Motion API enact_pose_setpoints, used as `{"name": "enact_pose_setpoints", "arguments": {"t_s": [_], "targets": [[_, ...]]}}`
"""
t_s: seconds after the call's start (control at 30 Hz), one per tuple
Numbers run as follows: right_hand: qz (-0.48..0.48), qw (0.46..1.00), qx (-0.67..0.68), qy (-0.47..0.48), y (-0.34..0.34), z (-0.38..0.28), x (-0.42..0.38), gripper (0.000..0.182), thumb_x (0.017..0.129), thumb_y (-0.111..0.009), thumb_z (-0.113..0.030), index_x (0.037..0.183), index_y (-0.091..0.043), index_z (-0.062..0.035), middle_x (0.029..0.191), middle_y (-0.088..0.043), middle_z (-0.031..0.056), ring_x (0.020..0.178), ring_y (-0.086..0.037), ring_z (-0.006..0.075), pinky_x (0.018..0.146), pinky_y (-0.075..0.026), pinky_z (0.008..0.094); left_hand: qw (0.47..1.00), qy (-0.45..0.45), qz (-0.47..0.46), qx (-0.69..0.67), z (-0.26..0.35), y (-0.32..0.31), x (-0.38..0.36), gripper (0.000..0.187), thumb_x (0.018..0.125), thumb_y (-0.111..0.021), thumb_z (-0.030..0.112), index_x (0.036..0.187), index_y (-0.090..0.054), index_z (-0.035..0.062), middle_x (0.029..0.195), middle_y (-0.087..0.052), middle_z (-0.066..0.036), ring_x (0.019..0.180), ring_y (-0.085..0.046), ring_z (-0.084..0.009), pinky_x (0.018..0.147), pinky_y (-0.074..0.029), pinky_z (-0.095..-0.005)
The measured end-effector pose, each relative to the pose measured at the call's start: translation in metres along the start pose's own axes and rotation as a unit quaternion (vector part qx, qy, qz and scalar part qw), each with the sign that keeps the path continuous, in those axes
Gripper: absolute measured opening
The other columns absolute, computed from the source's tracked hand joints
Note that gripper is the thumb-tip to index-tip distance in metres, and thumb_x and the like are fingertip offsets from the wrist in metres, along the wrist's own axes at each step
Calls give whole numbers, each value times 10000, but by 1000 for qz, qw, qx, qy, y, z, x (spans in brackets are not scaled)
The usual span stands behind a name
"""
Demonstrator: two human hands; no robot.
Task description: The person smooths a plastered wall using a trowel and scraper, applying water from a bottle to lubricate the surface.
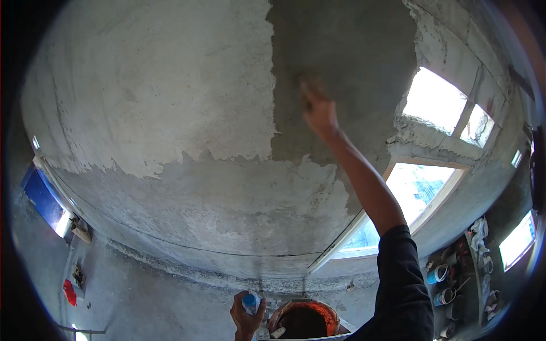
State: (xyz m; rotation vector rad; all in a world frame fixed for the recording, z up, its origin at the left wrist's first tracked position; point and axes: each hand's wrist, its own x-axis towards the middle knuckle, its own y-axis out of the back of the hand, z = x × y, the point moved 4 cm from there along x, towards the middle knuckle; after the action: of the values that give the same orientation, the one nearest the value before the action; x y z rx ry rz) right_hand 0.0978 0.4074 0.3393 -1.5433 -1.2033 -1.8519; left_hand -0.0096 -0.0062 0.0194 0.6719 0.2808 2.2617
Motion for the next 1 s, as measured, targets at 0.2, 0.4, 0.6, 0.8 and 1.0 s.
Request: {"name": "enact_pose_setpoints", "arguments": {"t_s": [0.2, 0.4, 0.6, 0.8, 1.0], "targets": [[106, 991, -77, -37, 7, 32, 41, 614, 784, -599, 7, 1364, -433, -106, 1320, -482, 221, 1145, -524, 412, 982, -465, 422, 999, -22, -10, 23, 1, -1, 0, 456, 678, -818, 252, 976, -546, 39, 733, -626, -105, 643, -645, -262, 610, -512, -350], [-268, 949, 133, -102, -42, -24, -122, 486, 819, -522, -26, 1294, -534, -130, 1141, -601, 234, 1004, -598, 384, 908, -472, 443, 999, -17, -38, 9, 5, -4, 1, 519, 659, -840, 276, 1003, -526, 47, 804, -636, -124, 690, -661, -305, 620, -530, -376], [-165, 333, 567, -735, 33, -110, -384, 377, 882, -600, -115, 1217, -504, 29, 1103, -624, 141, 934, -653, 261, 844, -555, 373, 989, 29, -145, 6, 29, -9, 16, 583, 651, -838, 349, 1009, -498, 38, 802, -653, -157, 753, -676, -332, 636, -537, -406], [-66, 204, 546, -810, 112, -194, -514, 260, 897, -596, -115, 1121, -566, 14, 1018, -640, 116, 896, -652, 223, 773, -556, 326, 853, 61, -493, 158, 57, -57, 23, 756, 701, -687, 595, 1131, -570, -15, 978, -645, -276, 967, -627, -399, 855, -487, -433], [36, 143, 619, -771, 132, -212, -550, 141, 917, -559, -110, 1023, -583, -20, 919, -645, 80, 832, -649, 202, 744, -552, 325, 746, -29, -620, 240, 40, -119, -16, 764, 694, -692, 609, 1102, -602, -30, 1008, -646, -261, 982, -622, -394, 849, -487, -411]]}}
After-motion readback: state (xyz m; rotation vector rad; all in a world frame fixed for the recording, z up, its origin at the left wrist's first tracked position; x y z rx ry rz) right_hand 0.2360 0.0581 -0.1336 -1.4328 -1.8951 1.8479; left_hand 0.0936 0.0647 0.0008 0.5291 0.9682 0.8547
